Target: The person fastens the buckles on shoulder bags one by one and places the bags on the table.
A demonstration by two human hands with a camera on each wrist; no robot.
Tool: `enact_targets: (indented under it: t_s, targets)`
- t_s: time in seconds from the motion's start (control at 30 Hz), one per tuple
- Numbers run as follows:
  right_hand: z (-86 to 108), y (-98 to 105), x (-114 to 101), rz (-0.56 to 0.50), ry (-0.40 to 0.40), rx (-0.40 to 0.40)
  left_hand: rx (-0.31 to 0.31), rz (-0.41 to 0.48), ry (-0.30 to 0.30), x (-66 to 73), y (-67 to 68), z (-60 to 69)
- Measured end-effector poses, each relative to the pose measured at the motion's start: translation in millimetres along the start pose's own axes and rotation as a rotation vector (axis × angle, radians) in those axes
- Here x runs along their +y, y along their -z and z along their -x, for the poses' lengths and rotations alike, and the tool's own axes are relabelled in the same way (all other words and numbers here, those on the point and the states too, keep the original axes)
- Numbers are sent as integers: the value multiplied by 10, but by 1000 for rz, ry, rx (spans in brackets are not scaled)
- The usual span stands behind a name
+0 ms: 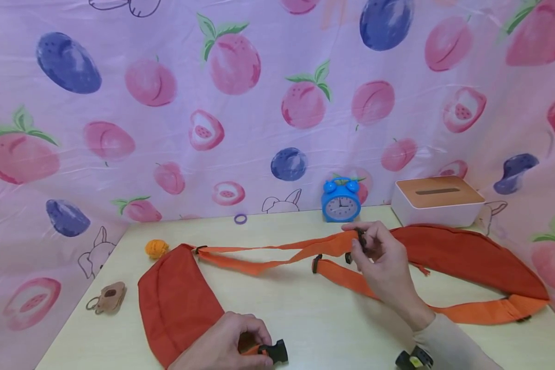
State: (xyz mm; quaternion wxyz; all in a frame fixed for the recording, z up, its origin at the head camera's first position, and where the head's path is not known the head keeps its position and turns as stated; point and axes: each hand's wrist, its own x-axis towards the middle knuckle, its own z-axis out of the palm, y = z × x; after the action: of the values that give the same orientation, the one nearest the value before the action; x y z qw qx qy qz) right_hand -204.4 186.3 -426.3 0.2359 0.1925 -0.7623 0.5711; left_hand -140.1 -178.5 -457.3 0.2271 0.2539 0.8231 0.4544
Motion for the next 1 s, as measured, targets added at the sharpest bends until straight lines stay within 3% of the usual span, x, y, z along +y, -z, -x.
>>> enact_targets:
  t_s: [0.2,0.3,0.47,0.7,1.0]
  targets:
    - [9,8,-14,-3,-7,-31,1,-3,16,-6,-2,-6]
    - [3,9,-13,-18,-12,-97,0,3,18,-8,-2,-7]
    - [1,-30,0,-8,74,-258,-6,14,34,-8,0,-10]
    - [26,-70,15,34,155,-298,-9,26,35,24,4,-2]
    - [39,-102,21,-66,84,-388,36,107,-18,132,44,22]
